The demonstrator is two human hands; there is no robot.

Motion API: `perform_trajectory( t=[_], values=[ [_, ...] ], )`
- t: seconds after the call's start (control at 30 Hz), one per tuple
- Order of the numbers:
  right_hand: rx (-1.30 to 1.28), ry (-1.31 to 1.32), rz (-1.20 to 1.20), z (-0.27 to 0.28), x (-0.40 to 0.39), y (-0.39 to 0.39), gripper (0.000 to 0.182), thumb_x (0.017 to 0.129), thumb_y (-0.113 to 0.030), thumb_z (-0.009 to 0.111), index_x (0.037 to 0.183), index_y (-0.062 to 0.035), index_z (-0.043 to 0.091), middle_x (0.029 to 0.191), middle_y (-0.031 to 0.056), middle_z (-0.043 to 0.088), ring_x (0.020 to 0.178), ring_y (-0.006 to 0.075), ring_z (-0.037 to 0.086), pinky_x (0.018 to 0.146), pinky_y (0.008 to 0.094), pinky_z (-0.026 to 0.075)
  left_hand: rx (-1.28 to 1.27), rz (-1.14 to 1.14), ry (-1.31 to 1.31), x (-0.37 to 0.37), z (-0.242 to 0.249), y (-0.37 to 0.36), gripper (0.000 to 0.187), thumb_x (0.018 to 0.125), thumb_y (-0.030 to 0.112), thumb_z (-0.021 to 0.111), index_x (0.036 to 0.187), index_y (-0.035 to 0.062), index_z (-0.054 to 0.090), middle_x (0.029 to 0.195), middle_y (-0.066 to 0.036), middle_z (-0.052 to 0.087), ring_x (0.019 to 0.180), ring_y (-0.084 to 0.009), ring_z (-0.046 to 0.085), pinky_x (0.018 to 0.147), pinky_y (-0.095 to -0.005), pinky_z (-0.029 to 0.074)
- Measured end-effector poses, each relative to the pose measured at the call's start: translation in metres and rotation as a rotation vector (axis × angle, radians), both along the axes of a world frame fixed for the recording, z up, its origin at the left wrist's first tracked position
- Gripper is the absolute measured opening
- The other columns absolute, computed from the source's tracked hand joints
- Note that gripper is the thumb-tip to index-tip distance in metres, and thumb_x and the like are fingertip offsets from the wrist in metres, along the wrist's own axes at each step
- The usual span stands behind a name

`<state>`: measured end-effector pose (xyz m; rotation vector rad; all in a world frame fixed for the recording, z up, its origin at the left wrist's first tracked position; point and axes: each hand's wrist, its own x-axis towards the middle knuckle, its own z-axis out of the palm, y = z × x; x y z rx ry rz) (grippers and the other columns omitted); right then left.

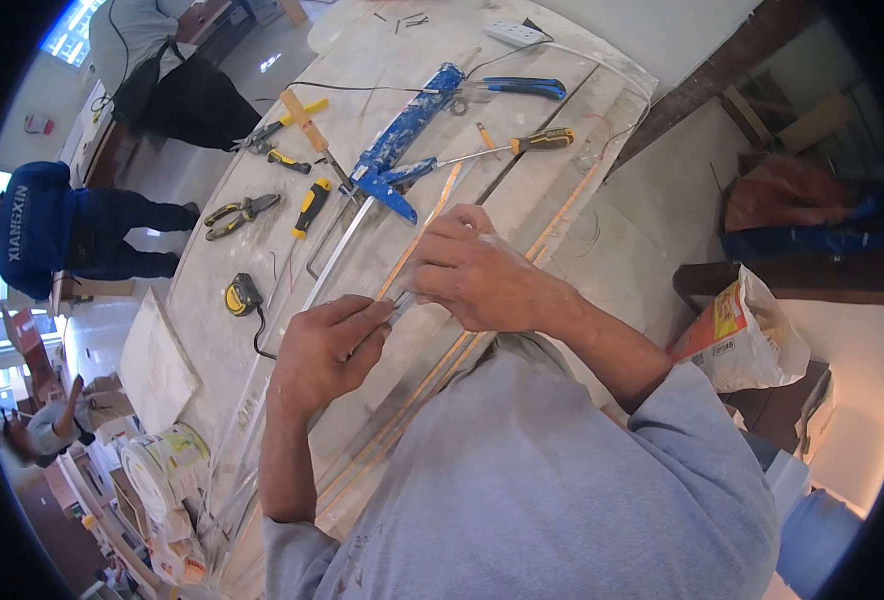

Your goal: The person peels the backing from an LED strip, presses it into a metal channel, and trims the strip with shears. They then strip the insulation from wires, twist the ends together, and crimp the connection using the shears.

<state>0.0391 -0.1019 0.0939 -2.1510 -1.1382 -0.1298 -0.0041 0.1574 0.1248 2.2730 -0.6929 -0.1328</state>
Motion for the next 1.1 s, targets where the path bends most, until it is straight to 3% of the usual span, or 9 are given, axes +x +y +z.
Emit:
perform_trajectory(
  t=[0.17,0.3,0.37,0.47,0.6,0.7,0.77,0.97,1.1],
  values=[
    [0.011,0.052,0.023,0.005,-0.005,-0.005,0.013,0.086,-0.009,0.072,0.097,-0.0138,0.071,0.099,0.0000,0.060,0.107,0.0213,0.060,0.106,0.0452,0.030,0.169,-0.211,-0.142,0.004,0.004,0.010,0.033,0.089,0.013,0.074,0.122,0.0059,0.074,0.101,-0.009,0.074,0.082,-0.0284,0.072,0.072,-0.0388,0.060],
    [0.035,-0.018,0.013,0.009,-0.011,-0.003,0.016,0.084,-0.007,0.071,0.098,-0.0142,0.072,0.100,-0.0003,0.061,0.108,0.0214,0.060,0.107,0.0472,0.030,0.165,-0.222,-0.047,0.007,0.010,0.015,0.033,0.088,0.009,0.075,0.122,0.0073,0.074,0.099,-0.010,0.074,0.080,-0.0294,0.073,0.072,-0.0399,0.059],
    [0.060,-0.126,-0.018,0.008,-0.014,-0.004,0.019,0.082,-0.006,0.072,0.099,-0.0145,0.073,0.100,0.0000,0.063,0.107,0.0210,0.062,0.108,0.0484,0.030,-0.073,-0.121,0.220,0.005,0.010,0.015,0.033,0.082,-0.002,0.079,0.114,0.0060,0.077,0.094,-0.012,0.076,0.076,-0.0292,0.072,0.067,-0.0367,0.056],
    [0.055,-0.131,-0.032,0.002,-0.020,-0.005,0.027,0.077,-0.004,0.073,0.102,-0.0144,0.075,0.102,0.0010,0.069,0.100,0.0240,0.065,0.109,0.0505,0.029,-0.160,-0.020,0.334,0.002,0.008,0.014,0.026,0.083,-0.003,0.080,0.108,0.0045,0.078,0.087,-0.012,0.075,0.075,-0.0230,0.073,0.067,-0.0333,0.055],
    [0.059,-0.141,-0.046,0.001,-0.020,0.000,0.018,0.081,-0.006,0.073,0.096,-0.0146,0.075,0.098,0.0000,0.066,0.101,0.0192,0.065,0.112,0.0496,0.028,-0.243,0.169,0.589,-0.007,0.014,0.006,0.010,0.085,-0.001,0.077,0.095,0.0031,0.078,0.079,-0.014,0.073,0.071,-0.0264,0.072,0.065,-0.0347,0.054],
    [0.067,-0.158,-0.064,-0.002,-0.020,0.000,0.016,0.080,-0.007,0.074,0.094,-0.0147,0.075,0.098,-0.0004,0.066,0.101,0.0185,0.065,0.115,0.0499,0.027,-0.277,0.249,0.719,-0.012,0.012,0.006,0.008,0.088,-0.002,0.076,0.095,0.0020,0.077,0.083,-0.012,0.074,0.069,-0.0173,0.070,0.064,-0.0318,0.052],
    [0.058,-0.152,-0.059,-0.002,-0.019,0.000,0.016,0.079,-0.007,0.074,0.094,-0.0148,0.075,0.098,-0.0007,0.067,0.101,0.0178,0.066,0.116,0.0494,0.026,-0.328,0.238,0.721,-0.015,0.010,0.005,0.007,0.095,0.002,0.077,0.100,-0.0027,0.074,0.092,-0.008,0.076,0.082,-0.0145,0.074,0.073,-0.0272,0.058],
    [0.063,-0.153,-0.059,-0.004,-0.020,-0.001,0.017,0.077,-0.007,0.074,0.093,-0.0146,0.076,0.099,-0.0006,0.068,0.102,0.0180,0.066,0.117,0.0485,0.025,-0.696,0.330,0.905,-0.031,-0.013,0.001,0.008,0.099,-0.003,0.068,0.106,-0.0074,0.067,0.104,-0.017,0.075,0.101,-0.0235,0.078,0.080,-0.0294,0.064],
    [0.037,-0.135,-0.061,-0.006,-0.023,-0.006,0.020,0.081,-0.011,0.079,0.100,-0.0179,0.075,0.096,-0.0002,0.072,0.095,0.0209,0.066,0.110,0.0478,0.029,-0.661,0.295,0.896,-0.035,-0.017,0.001,0.007,0.099,-0.005,0.066,0.105,-0.0084,0.067,0.110,-0.020,0.074,0.099,-0.0234,0.078,0.079,-0.0282,0.065]
  ],
)
